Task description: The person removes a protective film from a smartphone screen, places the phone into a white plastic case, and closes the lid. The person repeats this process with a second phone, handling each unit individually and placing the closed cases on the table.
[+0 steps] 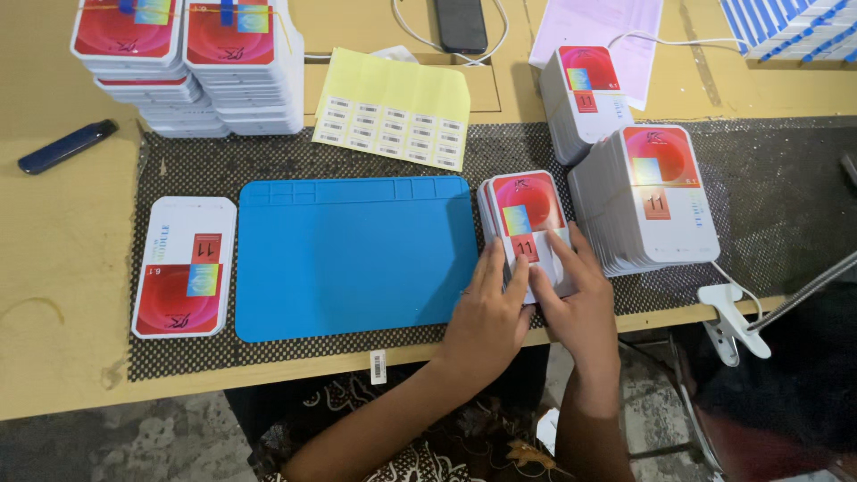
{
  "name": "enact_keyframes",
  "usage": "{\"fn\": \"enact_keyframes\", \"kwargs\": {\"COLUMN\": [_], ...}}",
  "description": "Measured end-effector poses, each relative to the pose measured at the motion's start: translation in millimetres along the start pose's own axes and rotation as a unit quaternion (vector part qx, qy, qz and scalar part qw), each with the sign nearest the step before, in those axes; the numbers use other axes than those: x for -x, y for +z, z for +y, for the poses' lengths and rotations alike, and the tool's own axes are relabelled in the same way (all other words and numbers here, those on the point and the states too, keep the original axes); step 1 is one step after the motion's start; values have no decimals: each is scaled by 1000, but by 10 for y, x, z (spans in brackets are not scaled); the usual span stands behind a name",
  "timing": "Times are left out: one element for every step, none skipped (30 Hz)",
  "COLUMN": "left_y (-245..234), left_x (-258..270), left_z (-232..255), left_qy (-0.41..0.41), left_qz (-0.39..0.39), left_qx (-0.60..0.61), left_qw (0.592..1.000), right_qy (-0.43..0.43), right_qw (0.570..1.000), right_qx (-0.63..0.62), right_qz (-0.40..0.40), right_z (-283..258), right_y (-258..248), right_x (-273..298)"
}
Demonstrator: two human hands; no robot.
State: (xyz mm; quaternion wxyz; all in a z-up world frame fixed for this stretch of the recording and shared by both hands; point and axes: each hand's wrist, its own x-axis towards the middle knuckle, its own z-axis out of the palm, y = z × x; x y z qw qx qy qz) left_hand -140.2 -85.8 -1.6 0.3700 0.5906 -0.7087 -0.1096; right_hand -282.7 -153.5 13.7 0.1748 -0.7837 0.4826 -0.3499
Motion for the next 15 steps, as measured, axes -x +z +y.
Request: {"fn": "enact_keyframes", "kwargs": {"left_y": [-49, -102, -158, -157, -157, -156, -165, -169, -173, -176, -185, -202, -174, -156, -143], "left_x": [3, -1, -3, -3, -1, 1, -10, -20, -25, -32, -33, -46, -30, -17, -1], "left_z": [14, 24, 37, 20, 4, -10, -27, -36, -45, -45, -41, -46, -45, -56, -67], "left_qy": [-5, -11, -17, -20, -20, -20, -23, -17, -12, -16, -11, -5, -8, -6, -3], "left_qz": [1, -15, -30, -28, -40, -51, -49, -54, -60, -58, -60, -59, -55, -59, -64], "left_qx": [-1, 24, 50, 48, 58, 69, 67, 43, 18, 18, 9, -2, -4, -5, -6], "left_qw": [1000, 1000, 998, 998, 997, 996, 996, 997, 998, 998, 998, 998, 998, 998, 998], "right_qy": [-2, -4, -6, -8, -11, -14, -16, -18, -19, -22, -25, -31, -36, -32, -29], "right_qw": [1000, 1000, 1000, 1000, 1000, 999, 999, 999, 998, 998, 998, 997, 997, 997, 996], "right_qx": [-2, 0, 2, -1, 11, 23, 21, 38, 54, 53, 59, 64, 62, 71, 79], "right_qz": [-5, -9, -13, -15, -20, -24, -26, -27, -27, -31, -27, -23, -25, -29, -33], "right_z": [-17, -36, -58, -81, -105, -128, -120, -110, -100, -78, -62, -51, -69, -93, -121], "right_y": [-7, -10, -17, -21, -26, -34, -15, -6, 4, 2, -1, 3, -20, -27, -34], "right_x": [2, -3, -6, -11, -15, -17, -26, -30, -32, -42, -49, -75, -57, -55, -51]}}
